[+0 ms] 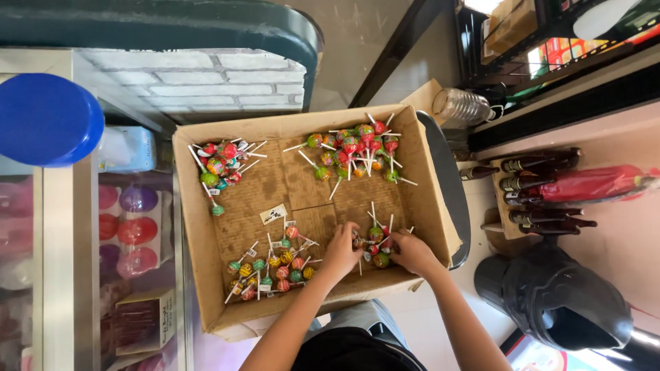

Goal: Sorting and organizing various lollipops and candies into jars on a store counter.

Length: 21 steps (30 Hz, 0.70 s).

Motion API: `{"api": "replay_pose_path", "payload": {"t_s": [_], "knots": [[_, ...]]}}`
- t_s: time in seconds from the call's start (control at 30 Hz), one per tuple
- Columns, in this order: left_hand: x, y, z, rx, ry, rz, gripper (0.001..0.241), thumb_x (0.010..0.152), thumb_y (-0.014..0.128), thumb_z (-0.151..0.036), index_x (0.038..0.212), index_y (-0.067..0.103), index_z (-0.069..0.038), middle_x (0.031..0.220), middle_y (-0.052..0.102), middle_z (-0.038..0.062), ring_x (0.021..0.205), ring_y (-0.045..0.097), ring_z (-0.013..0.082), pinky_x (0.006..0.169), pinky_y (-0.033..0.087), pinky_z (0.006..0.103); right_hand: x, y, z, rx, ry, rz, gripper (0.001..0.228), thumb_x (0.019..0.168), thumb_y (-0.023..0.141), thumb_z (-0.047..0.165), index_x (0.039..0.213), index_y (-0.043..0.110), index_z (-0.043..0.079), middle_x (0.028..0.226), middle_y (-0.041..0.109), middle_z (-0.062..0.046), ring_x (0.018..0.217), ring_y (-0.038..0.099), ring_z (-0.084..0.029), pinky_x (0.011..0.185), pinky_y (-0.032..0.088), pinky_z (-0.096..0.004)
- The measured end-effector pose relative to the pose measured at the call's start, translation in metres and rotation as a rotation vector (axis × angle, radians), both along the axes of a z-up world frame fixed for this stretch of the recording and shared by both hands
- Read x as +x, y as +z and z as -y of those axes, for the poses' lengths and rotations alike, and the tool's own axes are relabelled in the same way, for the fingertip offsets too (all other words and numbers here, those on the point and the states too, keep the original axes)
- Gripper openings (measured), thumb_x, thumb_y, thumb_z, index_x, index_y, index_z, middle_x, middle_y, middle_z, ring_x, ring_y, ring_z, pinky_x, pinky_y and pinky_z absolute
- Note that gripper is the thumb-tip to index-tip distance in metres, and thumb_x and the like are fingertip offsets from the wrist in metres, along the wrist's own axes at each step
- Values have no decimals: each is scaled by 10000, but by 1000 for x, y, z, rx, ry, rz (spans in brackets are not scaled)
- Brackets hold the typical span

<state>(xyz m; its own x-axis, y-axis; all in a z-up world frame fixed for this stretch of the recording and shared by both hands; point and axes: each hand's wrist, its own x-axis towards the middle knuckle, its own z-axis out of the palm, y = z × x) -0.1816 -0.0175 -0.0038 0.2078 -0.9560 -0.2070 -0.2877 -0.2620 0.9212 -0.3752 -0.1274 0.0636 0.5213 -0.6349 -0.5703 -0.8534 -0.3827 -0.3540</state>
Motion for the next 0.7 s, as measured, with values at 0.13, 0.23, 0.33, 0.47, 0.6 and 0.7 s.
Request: {"api": "replay_pose_path", "payload": {"t_s": [0.13, 0.23, 0.33, 0.47, 0.6, 0.7], "knots": [[17, 12, 4, 172, 33, -23, 536, 766, 779, -57, 1219, 507, -147, 1115, 562, 112, 1031, 643, 306, 842, 545, 412, -5, 9, 8, 94, -157, 99, 326, 740, 777, 94, 1052, 684, 100, 1037, 703, -137, 989, 698, -304, 877, 554, -399], [31, -2, 2, 56, 116, 28, 519, 703, 772, -21, 1160, 551, -123, 1096, 537, 150, 1041, 623, 322, 896, 529, 412, -4, 10, 13, 128, -318, 105, 288, 810, 724, 158, 1053, 593, 73, 963, 742, -170, 925, 751, -309, 844, 580, -406], [43, -6, 3, 97, 161, 71, 465, 707, 787, -47, 1110, 563, -107, 1086, 544, 151, 1028, 594, 333, 874, 509, 433, -2, 9, 18, -20, -250, 164, 330, 836, 715, 213, 1089, 552, 78, 973, 700, -165, 942, 682, -346, 838, 532, -435], [45, -13, 4, 111, 175, -66, 418, 763, 725, -52, 1135, 539, -99, 1032, 615, 126, 1006, 637, 281, 878, 514, 420, -13, -5, 27, -151, -212, 391, 176, 917, 586, 122, 1083, 588, 67, 1056, 643, -194, 928, 650, -393, 818, 515, -452], [37, -16, 5, 159, 159, -190, 466, 776, 720, -41, 1201, 543, -113, 1023, 623, 154, 966, 666, 304, 862, 534, 404, 3, 22, 30, 60, -446, 267, 171, 982, 565, 159, 1132, 567, 78, 1073, 693, -192, 925, 684, -384, 856, 550, -445], [25, -16, 6, 167, 61, 10, 541, 725, 797, -20, 1198, 553, -117, 1122, 573, 165, 1068, 611, 331, 884, 509, 422, 5, 17, 28, 84, -313, 241, 274, 894, 696, 209, 1135, 623, 100, 1129, 700, -147, 1018, 719, -296, 905, 568, -395]]}}
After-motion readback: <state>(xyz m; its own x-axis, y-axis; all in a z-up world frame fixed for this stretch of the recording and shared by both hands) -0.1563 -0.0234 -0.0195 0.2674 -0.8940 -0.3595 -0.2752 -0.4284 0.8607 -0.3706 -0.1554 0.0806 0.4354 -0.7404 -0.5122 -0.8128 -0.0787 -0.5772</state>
